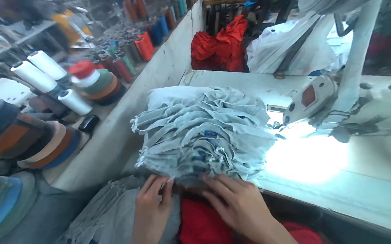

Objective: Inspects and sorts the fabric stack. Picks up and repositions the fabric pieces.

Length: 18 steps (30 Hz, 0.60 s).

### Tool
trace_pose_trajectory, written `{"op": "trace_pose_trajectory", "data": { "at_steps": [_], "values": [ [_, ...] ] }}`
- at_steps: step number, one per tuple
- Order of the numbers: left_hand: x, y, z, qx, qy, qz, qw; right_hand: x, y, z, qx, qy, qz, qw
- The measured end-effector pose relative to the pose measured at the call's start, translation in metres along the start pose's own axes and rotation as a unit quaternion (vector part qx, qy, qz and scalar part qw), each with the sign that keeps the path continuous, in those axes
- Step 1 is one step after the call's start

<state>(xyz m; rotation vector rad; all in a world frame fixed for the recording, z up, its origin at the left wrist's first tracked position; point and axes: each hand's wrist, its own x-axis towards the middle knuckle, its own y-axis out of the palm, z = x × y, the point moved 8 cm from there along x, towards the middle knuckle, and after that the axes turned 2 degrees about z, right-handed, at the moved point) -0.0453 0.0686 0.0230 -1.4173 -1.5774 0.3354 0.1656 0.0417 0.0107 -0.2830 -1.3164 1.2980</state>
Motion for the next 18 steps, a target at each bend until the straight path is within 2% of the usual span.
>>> {"op": "trace_pose_trajectory", "data": {
  "at_steps": [6,11,14,18],
  "values": [
    [0.027,0.011,-0.036,-0.040,0.042,0.016,0.998,-0.031,-0.004,-0.019,0.052,0.060,-0.012,0.997],
    [0.049,0.037,-0.052,0.009,0.072,0.045,0.996,-0.041,-0.011,-0.021,0.103,0.127,0.057,0.985],
    [0.053,0.045,-0.052,0.035,0.073,0.076,0.994,-0.050,0.000,-0.026,0.081,0.099,0.007,0.992],
    [0.061,0.055,-0.052,0.056,0.069,0.103,0.991,-0.044,-0.002,-0.021,0.081,0.092,0.000,0.992]
  ]
}}
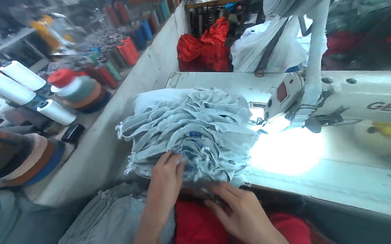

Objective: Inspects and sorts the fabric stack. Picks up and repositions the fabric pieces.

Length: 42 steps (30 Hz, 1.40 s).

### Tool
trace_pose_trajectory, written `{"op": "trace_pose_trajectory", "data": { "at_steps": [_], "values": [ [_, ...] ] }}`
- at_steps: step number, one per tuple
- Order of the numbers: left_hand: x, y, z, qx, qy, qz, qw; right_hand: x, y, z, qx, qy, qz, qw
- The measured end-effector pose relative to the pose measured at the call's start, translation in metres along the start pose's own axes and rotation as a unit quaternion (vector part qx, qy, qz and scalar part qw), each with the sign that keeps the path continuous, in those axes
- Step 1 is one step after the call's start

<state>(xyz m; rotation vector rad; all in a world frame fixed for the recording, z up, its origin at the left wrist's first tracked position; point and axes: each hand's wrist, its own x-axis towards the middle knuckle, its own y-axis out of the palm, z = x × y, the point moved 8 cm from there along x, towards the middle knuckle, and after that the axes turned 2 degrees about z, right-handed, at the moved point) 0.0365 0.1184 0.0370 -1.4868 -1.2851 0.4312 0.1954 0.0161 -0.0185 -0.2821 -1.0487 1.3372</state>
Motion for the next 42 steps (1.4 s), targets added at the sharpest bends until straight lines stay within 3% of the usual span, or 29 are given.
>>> {"op": "trace_pose_trajectory", "data": {
  "at_steps": [8,12,17,25,29,36,42],
  "values": [
    [-0.029,-0.026,-0.003,-0.027,0.021,-0.064,0.997,0.022,-0.021,0.006,-0.076,0.000,-0.072,0.994],
    [-0.036,-0.026,-0.009,-0.112,0.021,-0.036,0.993,0.046,-0.019,0.023,-0.101,0.006,-0.029,0.994],
    [-0.020,-0.029,-0.016,-0.112,0.025,-0.071,0.991,0.024,-0.015,0.001,-0.063,0.022,-0.067,0.996],
    [0.032,0.022,-0.057,-0.038,0.047,-0.049,0.997,-0.006,-0.036,-0.022,-0.059,0.082,-0.100,0.990],
    [0.033,0.026,-0.051,-0.039,0.064,-0.019,0.997,-0.004,-0.042,-0.024,-0.062,0.079,-0.108,0.989],
    [-0.003,-0.007,-0.026,-0.195,0.011,-0.069,0.978,0.027,-0.048,-0.004,-0.072,0.055,-0.136,0.987],
    [-0.009,-0.011,-0.033,-0.167,0.030,-0.100,0.980,0.056,-0.038,0.017,-0.143,0.018,-0.143,0.979]
  ]
}}
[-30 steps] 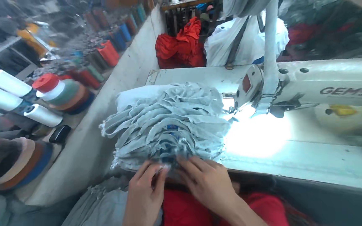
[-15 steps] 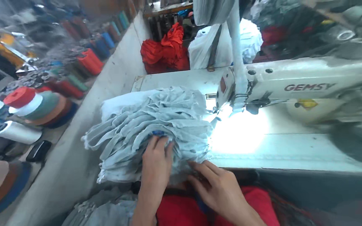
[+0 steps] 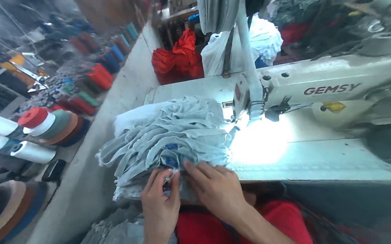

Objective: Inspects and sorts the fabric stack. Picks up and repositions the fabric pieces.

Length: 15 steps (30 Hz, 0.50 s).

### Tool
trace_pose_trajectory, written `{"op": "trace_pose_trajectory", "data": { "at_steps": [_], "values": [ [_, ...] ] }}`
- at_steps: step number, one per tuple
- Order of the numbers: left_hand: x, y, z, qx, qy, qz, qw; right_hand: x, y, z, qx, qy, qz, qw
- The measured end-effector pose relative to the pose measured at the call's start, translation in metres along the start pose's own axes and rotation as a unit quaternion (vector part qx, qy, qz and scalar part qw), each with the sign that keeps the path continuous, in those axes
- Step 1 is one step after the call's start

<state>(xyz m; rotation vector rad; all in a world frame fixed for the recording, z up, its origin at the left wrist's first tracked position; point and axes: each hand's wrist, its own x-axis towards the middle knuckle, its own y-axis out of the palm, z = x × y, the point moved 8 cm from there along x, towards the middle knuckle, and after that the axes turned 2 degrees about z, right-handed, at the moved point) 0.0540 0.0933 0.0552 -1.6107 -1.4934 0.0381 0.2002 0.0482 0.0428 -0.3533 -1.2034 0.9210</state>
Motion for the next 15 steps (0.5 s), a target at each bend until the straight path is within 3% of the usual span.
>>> {"op": "trace_pose_trajectory", "data": {
  "at_steps": [4,11,15],
  "values": [
    [-0.001,0.000,-0.001,0.010,0.002,0.004,1.000,0.000,0.002,0.000,-0.002,-0.018,0.002,1.000],
    [0.001,0.015,0.009,0.077,-0.063,0.061,0.993,-0.035,-0.009,-0.044,0.041,0.084,-0.018,0.995],
    [0.006,0.034,0.007,0.105,-0.054,0.084,0.989,-0.048,-0.004,-0.039,0.049,0.082,0.001,0.995]
  ]
}}
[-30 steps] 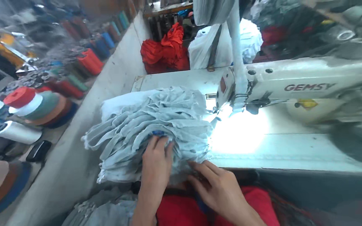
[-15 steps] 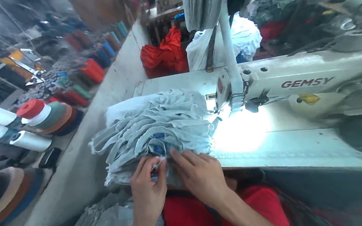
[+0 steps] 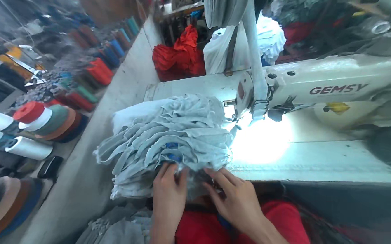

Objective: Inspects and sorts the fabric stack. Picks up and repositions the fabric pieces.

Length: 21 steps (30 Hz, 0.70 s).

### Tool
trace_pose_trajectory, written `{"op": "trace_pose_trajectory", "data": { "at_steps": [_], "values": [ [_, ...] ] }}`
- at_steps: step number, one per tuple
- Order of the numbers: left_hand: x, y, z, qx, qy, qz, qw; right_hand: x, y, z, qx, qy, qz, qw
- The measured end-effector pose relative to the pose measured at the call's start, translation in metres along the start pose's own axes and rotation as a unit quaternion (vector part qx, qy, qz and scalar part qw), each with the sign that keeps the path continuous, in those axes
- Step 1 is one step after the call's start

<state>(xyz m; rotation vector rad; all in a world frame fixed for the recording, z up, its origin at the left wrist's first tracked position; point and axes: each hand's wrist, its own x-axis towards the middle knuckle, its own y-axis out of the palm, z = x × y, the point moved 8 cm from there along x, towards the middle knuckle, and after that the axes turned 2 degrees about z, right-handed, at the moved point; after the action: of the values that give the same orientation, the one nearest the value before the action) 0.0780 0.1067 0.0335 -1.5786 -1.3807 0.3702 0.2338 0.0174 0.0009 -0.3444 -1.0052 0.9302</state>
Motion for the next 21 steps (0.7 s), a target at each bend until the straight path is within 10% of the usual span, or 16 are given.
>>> {"op": "trace_pose_trajectory", "data": {
  "at_steps": [14,21],
  "values": [
    [-0.018,-0.026,0.007,-0.051,0.029,-0.011,0.998,0.025,0.024,0.042,-0.068,-0.125,0.018,0.990],
    [-0.007,-0.031,0.014,0.029,0.008,-0.015,0.999,0.045,0.017,0.004,-0.101,-0.043,-0.039,0.993]
  ]
}}
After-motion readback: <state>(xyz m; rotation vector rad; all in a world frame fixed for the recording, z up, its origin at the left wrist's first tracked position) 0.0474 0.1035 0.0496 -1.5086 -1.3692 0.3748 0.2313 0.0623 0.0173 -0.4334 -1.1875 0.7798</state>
